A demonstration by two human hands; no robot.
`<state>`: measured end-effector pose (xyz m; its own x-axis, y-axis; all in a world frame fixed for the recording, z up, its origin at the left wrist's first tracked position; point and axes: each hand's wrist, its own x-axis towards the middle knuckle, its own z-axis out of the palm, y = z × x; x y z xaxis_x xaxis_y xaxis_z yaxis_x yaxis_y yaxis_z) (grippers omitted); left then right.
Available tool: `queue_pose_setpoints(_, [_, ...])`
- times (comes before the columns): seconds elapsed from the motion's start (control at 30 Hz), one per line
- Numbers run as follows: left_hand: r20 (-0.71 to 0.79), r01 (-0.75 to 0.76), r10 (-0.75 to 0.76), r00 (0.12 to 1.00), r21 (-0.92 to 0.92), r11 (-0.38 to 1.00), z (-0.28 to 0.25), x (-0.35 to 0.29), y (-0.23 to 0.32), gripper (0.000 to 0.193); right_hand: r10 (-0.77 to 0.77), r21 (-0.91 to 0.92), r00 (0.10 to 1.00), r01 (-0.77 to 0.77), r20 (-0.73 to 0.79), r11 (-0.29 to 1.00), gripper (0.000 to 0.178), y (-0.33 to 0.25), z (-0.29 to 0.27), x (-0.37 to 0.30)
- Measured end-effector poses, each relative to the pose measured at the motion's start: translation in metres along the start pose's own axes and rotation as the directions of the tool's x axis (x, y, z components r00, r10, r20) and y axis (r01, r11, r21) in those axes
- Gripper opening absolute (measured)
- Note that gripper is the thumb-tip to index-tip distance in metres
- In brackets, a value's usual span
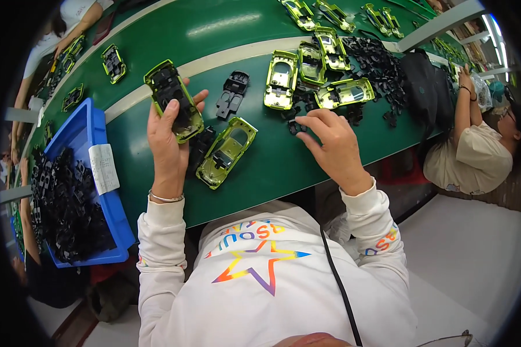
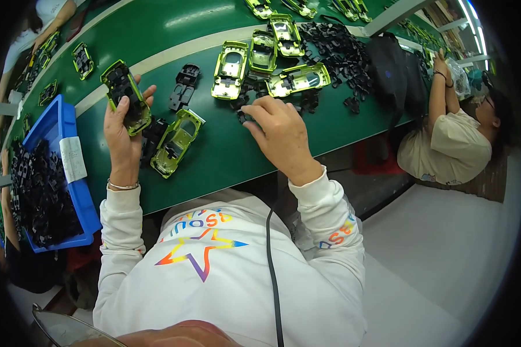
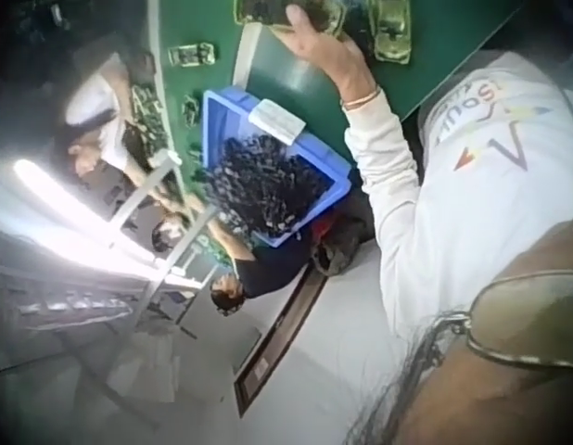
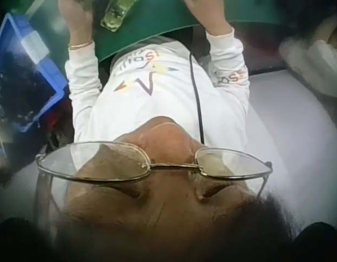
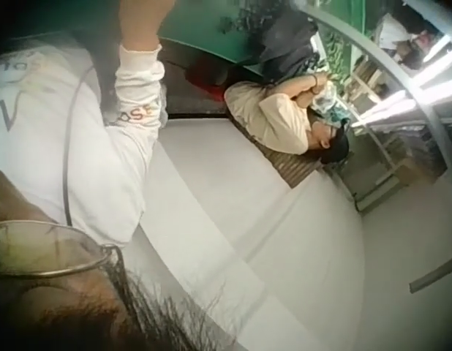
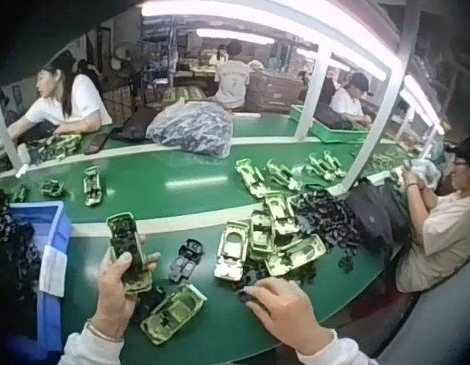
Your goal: The person assembles toy cars by hand, fitting black interior components into the car bodies and placing the assembled cars onto the conveyor belt.
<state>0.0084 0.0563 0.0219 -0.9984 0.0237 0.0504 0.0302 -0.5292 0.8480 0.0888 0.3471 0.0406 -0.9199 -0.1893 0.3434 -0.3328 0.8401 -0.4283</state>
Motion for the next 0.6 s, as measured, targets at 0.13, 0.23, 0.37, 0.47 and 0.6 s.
queue_pose_setpoints(0.13, [0.004,0.001,-0.001,1.0,-0.004,1.0,0.005,-0.007,0.008,0.042,-0.068,-0.126,0.997,0.07,0.025,0.99,0.022,0.003,0.014,0.007])
queue_pose_setpoints(0.23, [0.006,0.032,-0.032,0.999,-0.048,0.998,0.001,-0.011,0.012,0.045,-0.064,-0.081,0.996,0.069,0.066,0.994,0.02,0.004,0.013,0.012])
queue_pose_setpoints(0.37, [0.05,0.144,-0.135,0.99,-0.254,0.956,-0.001,-0.008,0.004,0.051,0.038,0.342,0.999,-0.038,0.006,0.939,0.018,-0.019,0.003,0.025])
queue_pose_setpoints(0.47, [0.07,0.193,-0.181,0.981,-0.264,0.945,0.001,-0.009,0.008,0.058,-0.087,0.409,0.991,0.122,-0.104,0.904,0.02,-0.053,0.011,0.054])
queue_pose_setpoints(0.6, [0.078,0.155,-0.141,0.987,-0.221,0.963,0.001,-0.013,0.003,0.055,-0.246,0.438,0.945,0.319,-0.215,0.841,0.022,-0.09,0.04,0.097])
